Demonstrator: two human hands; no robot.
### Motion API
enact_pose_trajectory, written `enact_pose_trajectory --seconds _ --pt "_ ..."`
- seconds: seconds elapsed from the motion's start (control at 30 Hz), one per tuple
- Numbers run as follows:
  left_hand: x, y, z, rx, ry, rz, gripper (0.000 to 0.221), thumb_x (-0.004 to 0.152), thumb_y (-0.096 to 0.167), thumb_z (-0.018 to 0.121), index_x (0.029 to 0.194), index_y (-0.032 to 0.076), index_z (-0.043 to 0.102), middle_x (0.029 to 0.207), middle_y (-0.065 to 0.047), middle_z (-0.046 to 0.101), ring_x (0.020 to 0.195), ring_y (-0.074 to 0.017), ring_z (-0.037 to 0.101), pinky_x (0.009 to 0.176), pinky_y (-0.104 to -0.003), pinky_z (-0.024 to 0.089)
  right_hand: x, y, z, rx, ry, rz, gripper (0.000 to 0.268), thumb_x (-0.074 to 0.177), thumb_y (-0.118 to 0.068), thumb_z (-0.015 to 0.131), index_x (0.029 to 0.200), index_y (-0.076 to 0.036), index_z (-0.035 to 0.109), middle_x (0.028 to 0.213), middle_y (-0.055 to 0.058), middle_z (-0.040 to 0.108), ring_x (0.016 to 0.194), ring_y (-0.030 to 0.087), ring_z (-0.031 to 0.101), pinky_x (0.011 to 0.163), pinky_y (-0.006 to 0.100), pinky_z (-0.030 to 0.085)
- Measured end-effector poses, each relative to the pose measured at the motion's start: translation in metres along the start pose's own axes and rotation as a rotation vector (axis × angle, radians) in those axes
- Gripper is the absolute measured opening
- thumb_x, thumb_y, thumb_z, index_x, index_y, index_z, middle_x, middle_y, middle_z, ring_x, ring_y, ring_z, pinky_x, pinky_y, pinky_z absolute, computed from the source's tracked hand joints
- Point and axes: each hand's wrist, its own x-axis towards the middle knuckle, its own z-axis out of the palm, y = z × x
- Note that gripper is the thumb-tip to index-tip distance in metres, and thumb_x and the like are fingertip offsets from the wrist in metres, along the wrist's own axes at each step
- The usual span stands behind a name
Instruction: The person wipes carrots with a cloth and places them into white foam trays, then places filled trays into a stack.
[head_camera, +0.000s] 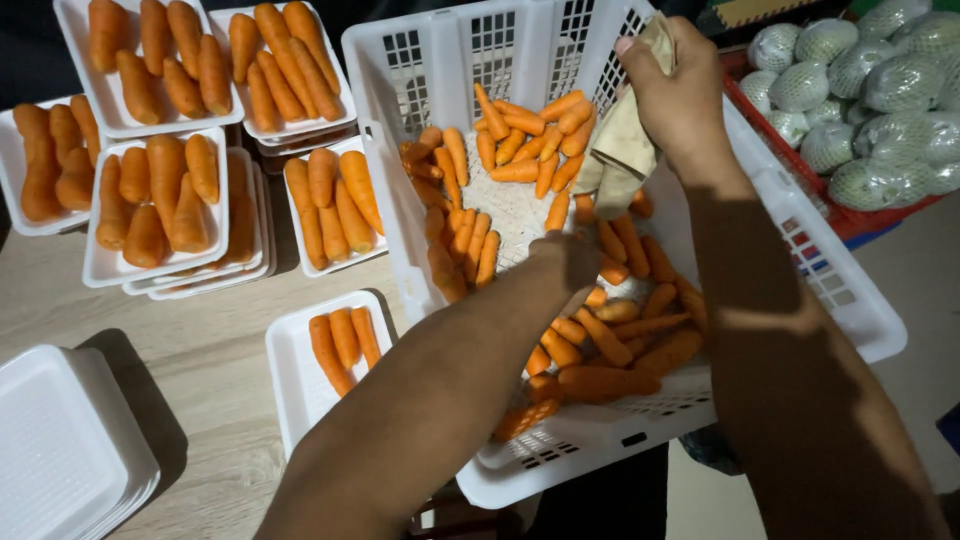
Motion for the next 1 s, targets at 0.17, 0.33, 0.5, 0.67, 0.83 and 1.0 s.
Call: enact_pose_trajectory --seconds 0.17,0.33,0.5,0.67,0.83,1.0 --pt "-0.039 0.004 -0.010 -0.054 -0.028 0.339 0.016 0.082 -0.004 0.058 0.093 0.007 0.055 0.096 -0.011 0.065 0.084 -0.0214 0.057 0.066 -0.035 0.049 -0.002 -0.005 0.002 0.137 -0.019 0.090 0.015 0.107 -0.020 0.069 0.096 -0.015 0.059 0.084 -0.002 0.059 0.073 0.010 0.064 0.066 0.027 0.062" --pt "-0.054 0.015 -0.037 0.926 -0.067 0.456 0.078 0.077 0.005 0.075 0.143 0.021 0.036 0.138 0.001 0.052 0.126 -0.0190 0.050 0.091 -0.037 0.050 -0.005 -0.010 -0.001 0.076 -0.008 0.102 0.023 0.108 -0.021 0.070 0.091 -0.018 0.054 0.080 -0.004 0.056 0.073 0.009 0.061 0.066 0.028 0.055" --pt "-0.111 0.057 -0.081 1.472 -0.266 0.422 0.062 0.101 0.030 0.055 0.160 0.034 0.036 0.155 0.001 0.044 0.132 -0.0223 0.048 0.108 -0.039 0.044 -0.004 -0.012 -0.002 0.069 0.016 0.133 0.028 0.108 -0.020 0.070 0.088 -0.018 0.051 0.078 -0.003 0.054 0.070 0.010 0.065 0.062 0.028 0.056" --pt "-0.105 0.065 -0.123 0.316 0.225 0.402 0.056 0.094 0.041 0.051 0.136 0.005 0.060 0.123 -0.011 0.071 0.113 -0.0224 0.068 0.094 -0.039 0.053 0.000 0.002 -0.003 -0.085 0.111 0.072 0.023 0.107 -0.023 0.072 0.090 -0.017 0.056 0.079 -0.004 0.060 0.072 0.010 0.065 0.063 0.031 0.053" --pt "-0.099 0.072 -0.124 -0.059 0.192 0.579 0.043 0.086 0.048 0.046 0.103 0.014 0.066 0.100 -0.006 0.074 0.094 -0.0205 0.069 0.083 -0.036 0.052 -0.019 -0.064 0.011 -0.034 -0.071 0.240 0.014 0.110 -0.031 0.057 0.111 -0.017 0.056 0.097 0.001 0.061 0.085 0.015 0.066 0.065 0.028 0.054" --pt "-0.064 0.072 -0.118 -0.215 0.121 0.736 0.018 0.089 0.028 0.056 0.094 0.014 0.067 0.089 -0.005 0.071 0.084 -0.0162 0.067 0.078 -0.030 0.053 -0.026 -0.059 0.029 -0.102 -0.148 0.041 0.020 0.111 -0.031 0.049 0.103 -0.012 0.051 0.094 0.003 0.058 0.088 0.016 0.055 0.075 0.033 0.045"
